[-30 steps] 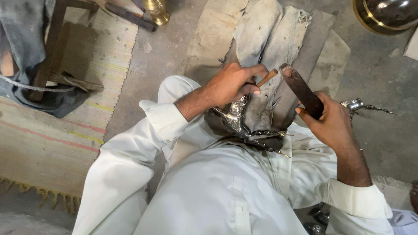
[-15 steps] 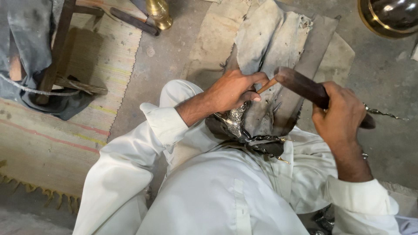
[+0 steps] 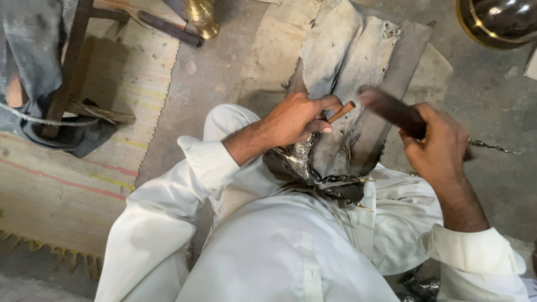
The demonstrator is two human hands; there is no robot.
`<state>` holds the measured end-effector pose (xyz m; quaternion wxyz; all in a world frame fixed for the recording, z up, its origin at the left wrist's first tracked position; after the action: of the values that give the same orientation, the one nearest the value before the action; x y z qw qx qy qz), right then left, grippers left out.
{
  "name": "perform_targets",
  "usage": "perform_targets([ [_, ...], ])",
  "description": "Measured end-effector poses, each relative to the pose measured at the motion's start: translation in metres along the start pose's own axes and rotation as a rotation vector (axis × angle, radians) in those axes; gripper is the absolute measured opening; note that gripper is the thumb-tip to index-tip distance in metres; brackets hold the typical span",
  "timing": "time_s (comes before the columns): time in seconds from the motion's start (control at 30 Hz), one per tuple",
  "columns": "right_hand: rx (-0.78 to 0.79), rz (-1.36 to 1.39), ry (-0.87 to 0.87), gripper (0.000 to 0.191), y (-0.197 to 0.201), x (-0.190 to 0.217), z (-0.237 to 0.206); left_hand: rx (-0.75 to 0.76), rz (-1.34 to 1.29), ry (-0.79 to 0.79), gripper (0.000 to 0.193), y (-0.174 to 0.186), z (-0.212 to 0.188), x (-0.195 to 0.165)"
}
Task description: The person sits cross-legged on the floor with a cushioned work block on their lap, holding a silver animal figurine strapped to the block. They use a small punch and a wooden mallet to strike and detail the figurine's surface, repositioning the piece and re-securing the strap between rounds of hammering.
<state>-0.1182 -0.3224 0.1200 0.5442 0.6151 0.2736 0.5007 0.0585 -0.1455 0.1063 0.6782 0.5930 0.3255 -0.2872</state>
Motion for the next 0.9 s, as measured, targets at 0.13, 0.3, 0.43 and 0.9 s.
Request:
perform_targets([
  [0.13,0.054,0.037,-0.084,0.025,0.000,-0.006,0.002,-0.037,-0.006,-0.060,0.037,0.004,0.001,-0.004],
  [0.3,0.047,0.229,-0.223,0.029,0.005,-0.016,-0.001,-0.009,-0.021,-0.038,0.036,0.002,0.001,0.000],
  [0.43,-0.014,-0.005,-0.080,0.029,0.015,0.002,0.000,-0.031,-0.050,-0.074,0.037,0.002,0.000,-0.001],
  [0.9,0.246,0.090,-0.270,0.033,-0.019,-0.013,-0.012,0.023,-0.137,-0.113,0.033,0.006,-0.001,-0.005],
])
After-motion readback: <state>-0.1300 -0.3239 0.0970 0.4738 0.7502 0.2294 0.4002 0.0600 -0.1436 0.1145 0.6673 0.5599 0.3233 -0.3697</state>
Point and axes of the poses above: each hand's wrist, its own z-axis towards the middle knuckle, its own y-axis out of the back of the hand, x = y × z, the point moved 8 cm from there along z, towards the middle knuckle, and after that the axes turned 7 degrees about x, right-handed, at the moved point
